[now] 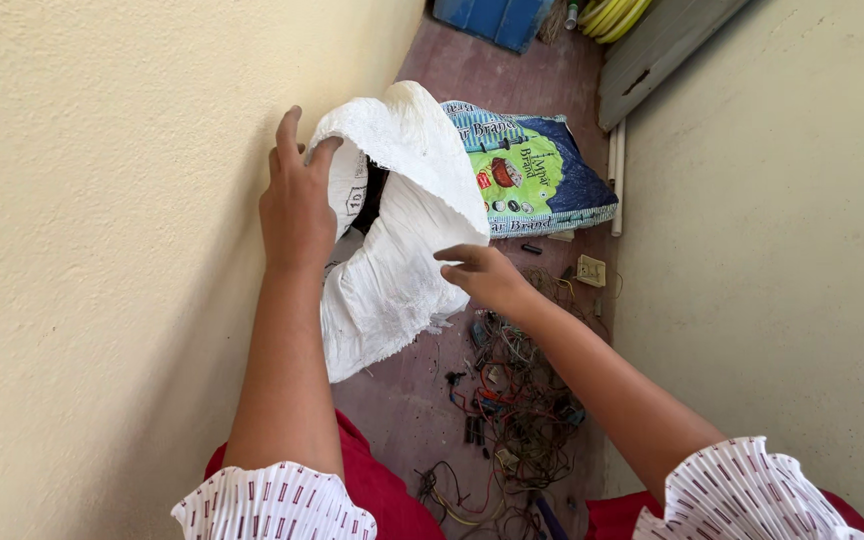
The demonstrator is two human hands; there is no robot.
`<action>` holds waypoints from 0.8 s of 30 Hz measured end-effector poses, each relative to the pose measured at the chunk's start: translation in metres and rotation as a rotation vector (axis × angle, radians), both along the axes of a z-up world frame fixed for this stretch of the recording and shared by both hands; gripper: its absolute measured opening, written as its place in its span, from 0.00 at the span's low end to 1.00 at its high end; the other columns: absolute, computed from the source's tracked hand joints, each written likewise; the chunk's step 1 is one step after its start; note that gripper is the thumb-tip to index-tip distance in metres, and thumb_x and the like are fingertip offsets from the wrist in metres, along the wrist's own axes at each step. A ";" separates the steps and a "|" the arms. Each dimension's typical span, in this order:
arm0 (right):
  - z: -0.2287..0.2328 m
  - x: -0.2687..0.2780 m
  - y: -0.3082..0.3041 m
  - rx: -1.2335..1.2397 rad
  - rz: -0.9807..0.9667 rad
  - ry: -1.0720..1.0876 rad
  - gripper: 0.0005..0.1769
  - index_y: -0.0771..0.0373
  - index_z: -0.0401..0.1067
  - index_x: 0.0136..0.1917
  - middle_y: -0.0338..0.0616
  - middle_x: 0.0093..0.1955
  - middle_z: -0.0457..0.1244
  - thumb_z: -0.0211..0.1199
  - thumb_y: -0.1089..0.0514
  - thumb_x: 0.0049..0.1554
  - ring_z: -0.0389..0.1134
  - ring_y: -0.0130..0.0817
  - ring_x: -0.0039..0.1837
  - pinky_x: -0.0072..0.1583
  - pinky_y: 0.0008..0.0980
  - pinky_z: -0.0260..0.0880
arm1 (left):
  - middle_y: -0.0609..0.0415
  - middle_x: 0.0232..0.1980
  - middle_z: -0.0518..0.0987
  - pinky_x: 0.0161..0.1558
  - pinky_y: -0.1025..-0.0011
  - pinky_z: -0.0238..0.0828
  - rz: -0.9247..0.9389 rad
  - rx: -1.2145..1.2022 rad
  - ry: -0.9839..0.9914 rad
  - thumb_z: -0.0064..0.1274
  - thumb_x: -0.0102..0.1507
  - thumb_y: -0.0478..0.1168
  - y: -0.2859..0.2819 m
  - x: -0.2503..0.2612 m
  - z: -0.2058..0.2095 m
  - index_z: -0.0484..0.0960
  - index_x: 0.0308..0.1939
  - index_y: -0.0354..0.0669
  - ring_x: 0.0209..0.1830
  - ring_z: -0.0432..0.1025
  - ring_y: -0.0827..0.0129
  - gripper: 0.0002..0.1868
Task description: The person sorts various electrical wires and components by hand, coiling some and placing others into a white bag.
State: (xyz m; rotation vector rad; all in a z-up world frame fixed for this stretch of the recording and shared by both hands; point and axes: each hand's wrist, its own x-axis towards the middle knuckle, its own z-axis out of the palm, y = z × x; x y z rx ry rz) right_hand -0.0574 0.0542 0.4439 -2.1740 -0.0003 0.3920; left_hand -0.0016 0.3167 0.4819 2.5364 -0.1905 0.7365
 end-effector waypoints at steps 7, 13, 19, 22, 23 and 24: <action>-0.017 -0.119 -0.148 -0.534 0.187 0.146 0.23 0.56 0.72 0.65 0.49 0.61 0.69 0.62 0.47 0.59 0.70 0.46 0.64 0.64 0.43 0.69 | 0.51 0.75 0.66 0.60 0.68 0.77 0.059 -0.033 -0.234 0.51 0.66 0.18 0.006 -0.003 -0.006 0.85 0.53 0.41 0.70 0.67 0.55 0.19; -0.032 -0.156 -0.225 -0.821 0.260 0.342 0.29 0.53 0.66 0.71 0.51 0.65 0.65 0.59 0.41 0.60 0.64 0.49 0.70 0.69 0.47 0.64 | 0.41 0.72 0.69 0.72 0.49 0.59 -0.216 0.236 -0.340 0.55 0.68 0.30 -0.038 -0.033 0.002 0.86 0.43 0.38 0.70 0.64 0.49 0.05; -0.023 -0.158 -0.228 -0.669 0.151 0.258 0.30 0.52 0.65 0.72 0.55 0.65 0.65 0.59 0.41 0.60 0.64 0.52 0.70 0.69 0.48 0.64 | 0.45 0.71 0.70 0.75 0.51 0.56 -0.656 0.392 -0.246 0.56 0.62 0.30 -0.143 -0.080 -0.058 0.84 0.50 0.40 0.71 0.66 0.56 0.13; -0.012 -0.151 -0.233 -0.605 0.100 0.297 0.31 0.52 0.66 0.72 0.54 0.66 0.65 0.60 0.41 0.59 0.64 0.52 0.69 0.68 0.48 0.65 | 0.41 0.70 0.69 0.68 0.52 0.61 -0.988 0.416 0.079 0.56 0.64 0.37 -0.188 -0.112 -0.131 0.80 0.52 0.40 0.66 0.68 0.53 0.13; -0.008 -0.148 -0.234 -0.604 0.068 0.278 0.31 0.53 0.65 0.73 0.54 0.66 0.65 0.60 0.41 0.59 0.65 0.52 0.69 0.68 0.48 0.66 | 0.41 0.71 0.66 0.64 0.52 0.63 -1.033 0.503 0.241 0.57 0.61 0.40 -0.199 -0.121 -0.159 0.80 0.53 0.44 0.66 0.68 0.53 0.16; -0.005 -0.145 -0.234 -0.603 0.036 0.259 0.31 0.53 0.65 0.73 0.54 0.65 0.66 0.59 0.41 0.60 0.65 0.52 0.69 0.67 0.49 0.66 | 0.43 0.73 0.64 0.61 0.52 0.64 -1.074 0.589 0.406 0.59 0.59 0.43 -0.209 -0.129 -0.188 0.80 0.55 0.48 0.66 0.67 0.53 0.20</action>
